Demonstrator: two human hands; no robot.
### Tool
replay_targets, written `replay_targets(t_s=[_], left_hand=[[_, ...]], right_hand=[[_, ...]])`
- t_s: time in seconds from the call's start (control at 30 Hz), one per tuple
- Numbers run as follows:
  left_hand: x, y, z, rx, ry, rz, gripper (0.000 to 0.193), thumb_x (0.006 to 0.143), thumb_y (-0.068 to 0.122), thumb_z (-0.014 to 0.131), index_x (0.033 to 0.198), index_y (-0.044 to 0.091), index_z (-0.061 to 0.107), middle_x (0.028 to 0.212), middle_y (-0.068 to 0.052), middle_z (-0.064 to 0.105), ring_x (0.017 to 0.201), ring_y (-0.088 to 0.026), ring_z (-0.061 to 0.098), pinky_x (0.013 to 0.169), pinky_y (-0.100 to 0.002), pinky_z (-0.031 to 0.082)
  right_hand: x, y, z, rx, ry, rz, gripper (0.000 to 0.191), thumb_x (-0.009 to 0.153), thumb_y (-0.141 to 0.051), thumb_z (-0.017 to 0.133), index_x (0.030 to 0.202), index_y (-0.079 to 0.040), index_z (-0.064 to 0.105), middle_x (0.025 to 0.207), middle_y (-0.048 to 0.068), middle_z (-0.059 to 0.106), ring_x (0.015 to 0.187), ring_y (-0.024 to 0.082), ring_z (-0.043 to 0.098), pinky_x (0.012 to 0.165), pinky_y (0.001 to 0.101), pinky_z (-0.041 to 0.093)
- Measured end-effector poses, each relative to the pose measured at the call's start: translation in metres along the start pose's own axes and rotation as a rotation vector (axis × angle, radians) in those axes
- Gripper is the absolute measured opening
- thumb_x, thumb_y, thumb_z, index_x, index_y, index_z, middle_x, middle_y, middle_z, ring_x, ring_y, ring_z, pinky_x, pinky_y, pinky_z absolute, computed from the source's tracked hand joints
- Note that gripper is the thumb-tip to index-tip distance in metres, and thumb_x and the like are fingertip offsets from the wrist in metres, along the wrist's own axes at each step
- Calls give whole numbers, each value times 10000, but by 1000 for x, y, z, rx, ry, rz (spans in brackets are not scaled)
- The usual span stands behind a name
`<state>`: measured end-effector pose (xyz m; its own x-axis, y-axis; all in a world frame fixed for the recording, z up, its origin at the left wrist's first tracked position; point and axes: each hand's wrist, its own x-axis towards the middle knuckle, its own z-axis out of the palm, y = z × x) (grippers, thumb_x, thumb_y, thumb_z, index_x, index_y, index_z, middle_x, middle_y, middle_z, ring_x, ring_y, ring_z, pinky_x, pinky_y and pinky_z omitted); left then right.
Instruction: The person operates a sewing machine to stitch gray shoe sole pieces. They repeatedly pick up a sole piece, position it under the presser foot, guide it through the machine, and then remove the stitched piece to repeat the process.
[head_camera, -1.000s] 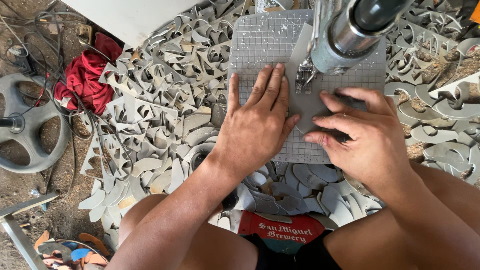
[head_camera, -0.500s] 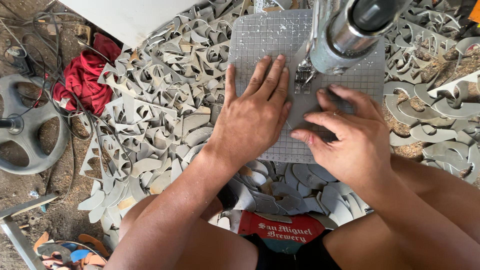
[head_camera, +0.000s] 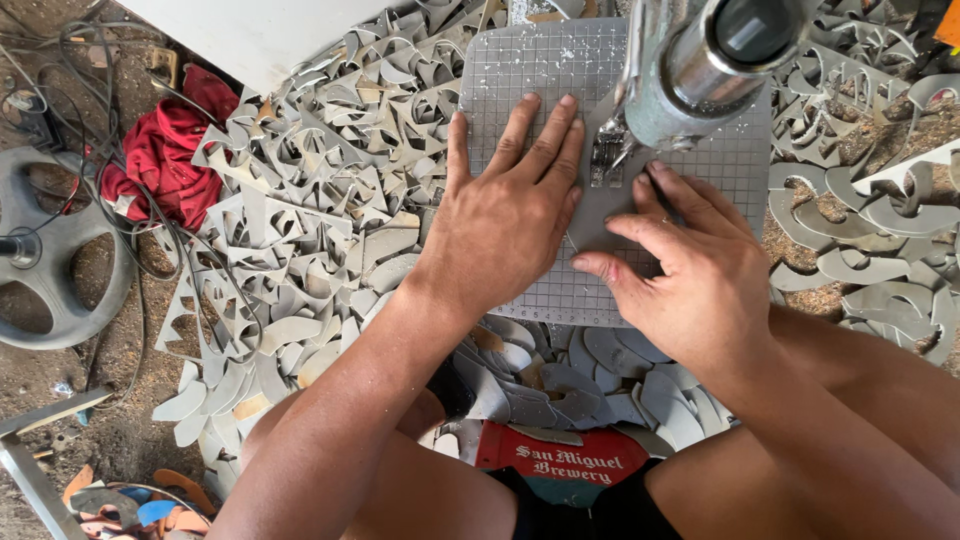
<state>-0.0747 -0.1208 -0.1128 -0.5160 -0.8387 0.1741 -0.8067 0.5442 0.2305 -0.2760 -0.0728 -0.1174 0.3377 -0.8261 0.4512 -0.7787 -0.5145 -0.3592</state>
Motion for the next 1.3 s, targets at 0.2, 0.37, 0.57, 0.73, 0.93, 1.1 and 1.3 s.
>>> replay_targets(t_s=[0.2,0.37,0.57,0.73,0.93,1.1,1.3], left_hand=[[4,-4,2,0,-6,-12,492,1054,275,519,1503,74,497,1607,-123,415,1508,-334,334,1147,-788,169],[8,-6,3,0,-19,-28,484,1058,288,526,1515,131,497,1615,-103,405,1517,-345,312,1150,-793,162],[13,-9,5,0,-43,-41,498,1053,290,520,1527,143,482,1618,-82,401,1523,-334,268,1143,-798,155],[18,-10,12,23,41,-41,479,1066,288,519,1512,115,491,1591,-94,455,1505,-334,342,1148,-777,174],[-1,7,3,-63,181,-71,527,1037,384,645,1404,8,596,1447,-209,603,1356,-310,557,1173,-679,338],[-27,34,-1,-64,171,-73,592,907,446,724,1273,-18,689,1363,-196,660,1322,-329,592,1122,-570,447],[-21,34,1,51,165,-76,501,957,412,681,1290,37,693,1376,-129,670,1334,-273,596,1147,-563,417]], right_hand=[[2,-2,4,-39,27,-1,405,780,-353,927,983,-40,769,1127,227,753,1215,350,701,1085,468,537],[5,-5,7,-106,35,-23,407,797,-388,921,958,-47,769,1109,221,758,1188,352,720,1068,461,553],[8,-6,9,-160,45,-39,424,840,-436,895,936,-46,758,1080,228,761,1156,360,730,1037,464,565],[10,-7,9,-213,44,-56,467,862,-474,881,974,-35,768,1086,235,752,1143,365,730,1028,459,572],[8,-9,-22,-2,-128,176,456,979,-346,777,1233,28,716,1353,269,676,1206,402,683,1030,454,545],[18,15,-27,-139,-196,1,460,932,-147,688,1338,66,644,1444,217,610,1397,422,529,1184,513,401],[18,19,-21,-179,-278,-39,448,931,-154,673,1339,31,668,1363,193,654,1302,419,565,1205,500,384]])
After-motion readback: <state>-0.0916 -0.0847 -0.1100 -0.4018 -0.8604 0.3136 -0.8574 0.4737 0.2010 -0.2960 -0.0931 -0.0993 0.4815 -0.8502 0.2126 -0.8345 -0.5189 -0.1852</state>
